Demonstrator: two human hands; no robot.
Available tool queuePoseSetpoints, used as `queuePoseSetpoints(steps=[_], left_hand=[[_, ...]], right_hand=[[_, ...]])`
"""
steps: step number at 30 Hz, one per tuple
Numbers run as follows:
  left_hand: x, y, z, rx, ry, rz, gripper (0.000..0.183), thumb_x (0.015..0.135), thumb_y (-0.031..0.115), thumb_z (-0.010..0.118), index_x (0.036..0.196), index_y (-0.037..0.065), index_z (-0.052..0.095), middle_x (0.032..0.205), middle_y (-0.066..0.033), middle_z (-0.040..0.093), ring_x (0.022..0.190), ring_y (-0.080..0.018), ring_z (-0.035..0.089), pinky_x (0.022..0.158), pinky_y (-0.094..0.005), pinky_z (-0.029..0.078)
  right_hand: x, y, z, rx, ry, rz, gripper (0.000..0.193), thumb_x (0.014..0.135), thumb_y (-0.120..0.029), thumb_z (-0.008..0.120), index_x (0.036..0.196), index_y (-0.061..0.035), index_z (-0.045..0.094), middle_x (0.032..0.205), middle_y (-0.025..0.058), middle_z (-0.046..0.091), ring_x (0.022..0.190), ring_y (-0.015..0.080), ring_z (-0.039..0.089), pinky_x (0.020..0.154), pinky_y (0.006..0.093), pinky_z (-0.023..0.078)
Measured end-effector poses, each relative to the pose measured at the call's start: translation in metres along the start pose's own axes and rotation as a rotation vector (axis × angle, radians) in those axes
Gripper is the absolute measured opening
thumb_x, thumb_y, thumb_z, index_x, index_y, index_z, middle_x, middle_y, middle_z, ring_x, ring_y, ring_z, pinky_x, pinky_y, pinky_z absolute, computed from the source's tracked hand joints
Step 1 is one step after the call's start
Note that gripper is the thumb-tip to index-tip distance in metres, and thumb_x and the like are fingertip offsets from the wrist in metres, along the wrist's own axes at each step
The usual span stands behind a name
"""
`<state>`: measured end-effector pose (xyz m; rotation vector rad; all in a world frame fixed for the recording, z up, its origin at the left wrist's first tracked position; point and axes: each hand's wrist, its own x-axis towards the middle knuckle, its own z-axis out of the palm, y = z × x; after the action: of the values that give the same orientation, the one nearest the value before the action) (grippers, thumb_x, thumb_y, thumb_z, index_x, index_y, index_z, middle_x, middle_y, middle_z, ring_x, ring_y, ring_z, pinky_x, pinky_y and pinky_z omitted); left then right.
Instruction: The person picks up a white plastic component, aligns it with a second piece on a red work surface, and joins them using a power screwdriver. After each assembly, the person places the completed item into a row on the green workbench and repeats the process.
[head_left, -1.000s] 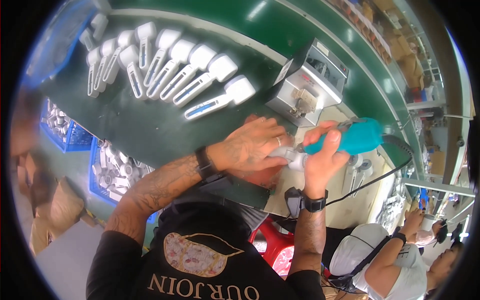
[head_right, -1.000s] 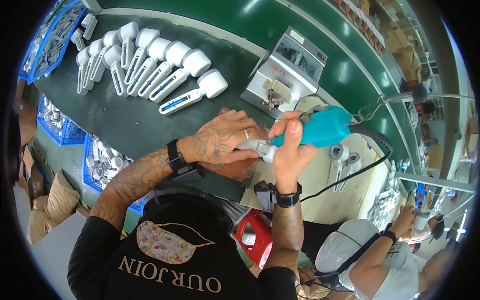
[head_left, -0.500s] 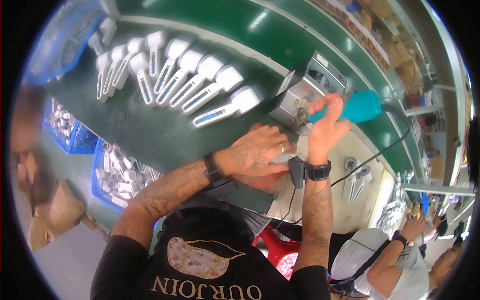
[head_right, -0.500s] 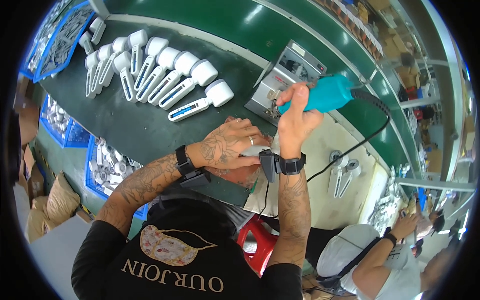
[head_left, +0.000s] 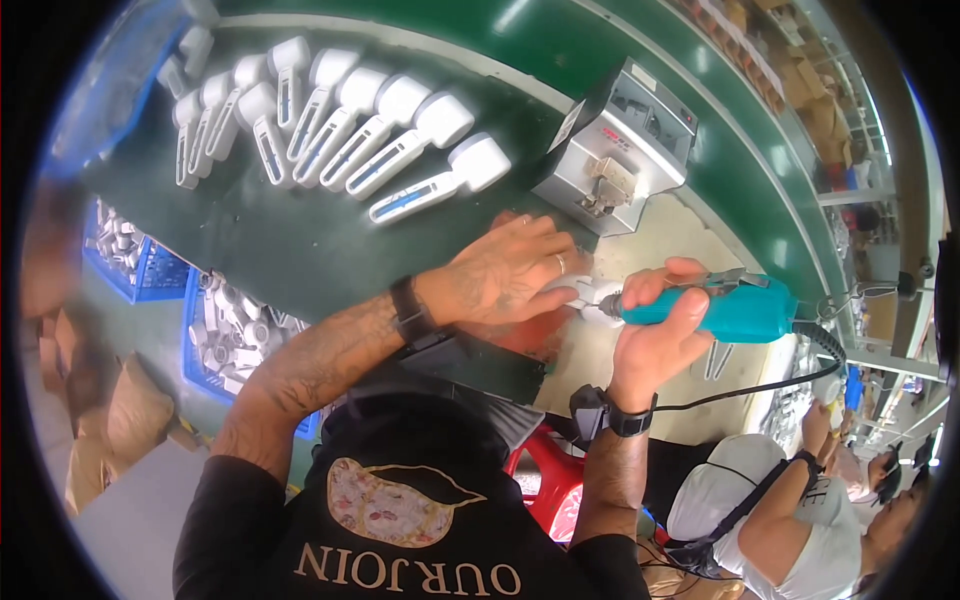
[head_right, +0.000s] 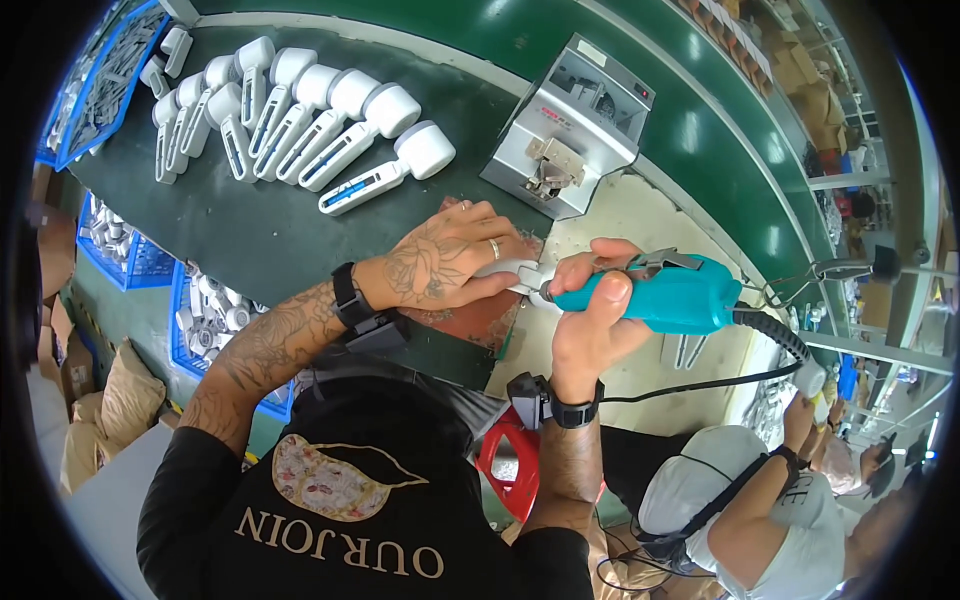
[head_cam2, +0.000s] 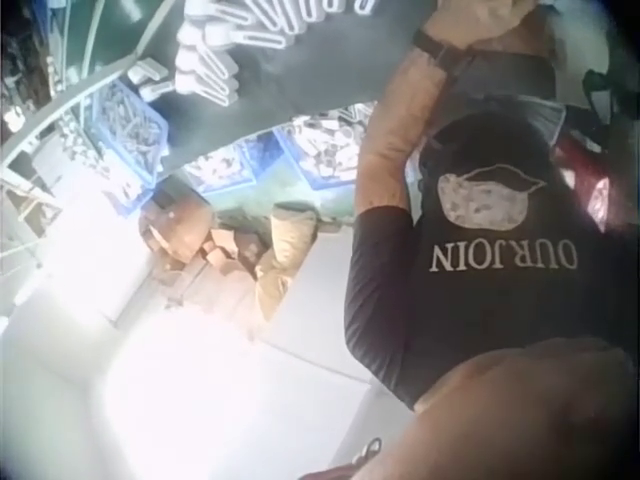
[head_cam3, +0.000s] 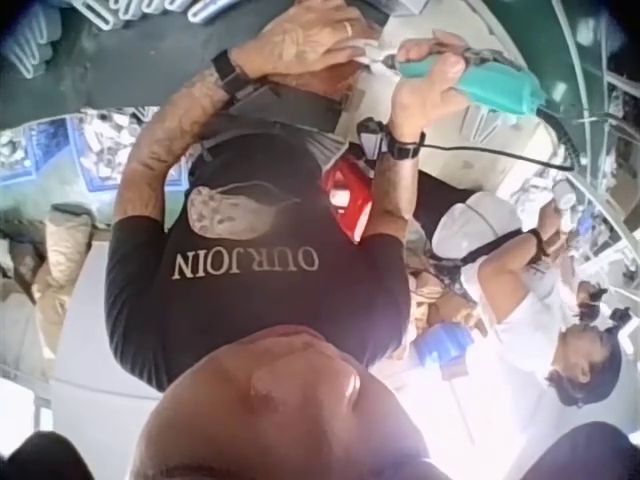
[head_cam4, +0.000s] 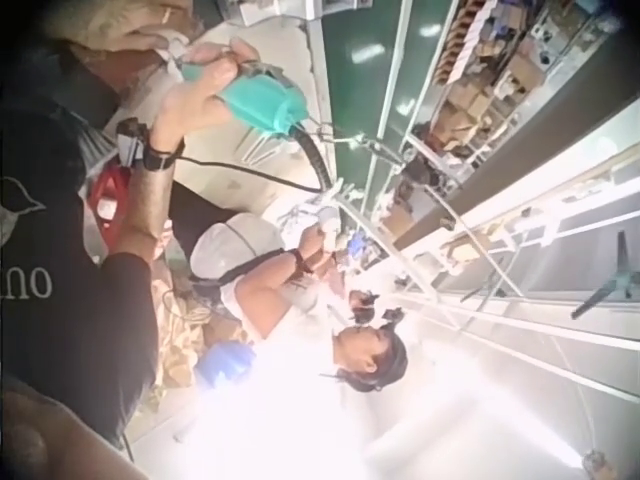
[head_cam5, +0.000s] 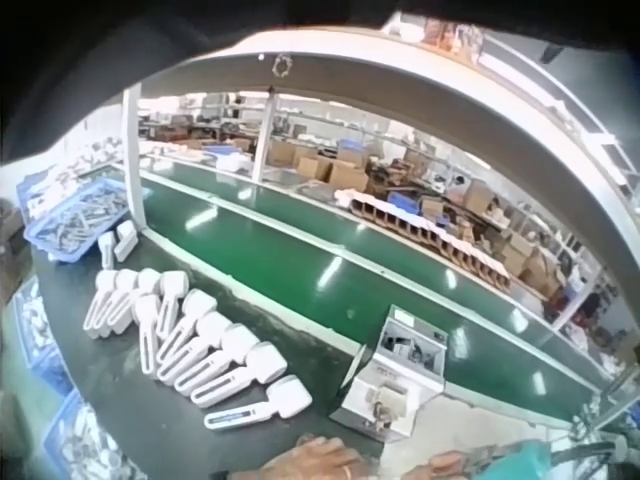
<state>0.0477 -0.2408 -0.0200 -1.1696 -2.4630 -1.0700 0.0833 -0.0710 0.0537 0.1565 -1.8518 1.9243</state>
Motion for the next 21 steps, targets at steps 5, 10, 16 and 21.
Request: queuePoseSetpoints(steps=[5,10,16,21], left_hand=[[-0.004,0.000,0.003,0.006,-0.009,-0.009,0.028,0.089,0.032,0.064,0.104,0.008,0.067,0.101,-0.0059,0.056,0.095,-0.0244,0.049,0.083,-0.0383,0.043],[-0.004,0.002,0.003,0.016,-0.018,-0.016,0.028,0.088,0.030,0.065,0.105,0.008,0.066,0.102,-0.0054,0.056,0.097,-0.0247,0.050,0.084,-0.0391,0.043],[0.002,0.005,-0.004,-0.024,-0.044,-0.048,0.035,0.090,0.025,0.064,0.122,0.013,0.065,0.117,-0.0029,0.059,0.099,-0.0243,0.053,0.091,-0.0377,0.042],[0.006,0.007,-0.002,-0.039,-0.014,-0.048,0.030,0.087,0.026,0.067,0.113,0.011,0.064,0.116,-0.0028,0.058,0.098,-0.0249,0.053,0.088,-0.0401,0.043]], right_hand=[[-0.007,0.003,0.000,-0.003,-0.012,-0.002,0.054,0.098,-0.048,0.058,0.106,0.0048,0.052,0.068,0.0075,0.051,0.060,0.0184,0.051,0.055,0.0320,0.043],[-0.010,0.014,-0.001,-0.005,-0.004,0.035,0.050,0.098,-0.046,0.059,0.101,0.0033,0.051,0.067,0.0078,0.050,0.059,0.0186,0.051,0.055,0.0320,0.044],[-0.011,0.021,-0.003,0.080,-0.036,-0.026,0.045,0.098,-0.043,0.060,0.091,-0.0009,0.046,0.065,0.0081,0.049,0.055,0.0185,0.048,0.051,0.0335,0.043],[-0.009,0.019,-0.006,0.092,-0.038,-0.013,0.047,0.097,-0.045,0.061,0.090,-0.0012,0.047,0.066,0.0082,0.049,0.055,0.0188,0.048,0.051,0.0336,0.043]])
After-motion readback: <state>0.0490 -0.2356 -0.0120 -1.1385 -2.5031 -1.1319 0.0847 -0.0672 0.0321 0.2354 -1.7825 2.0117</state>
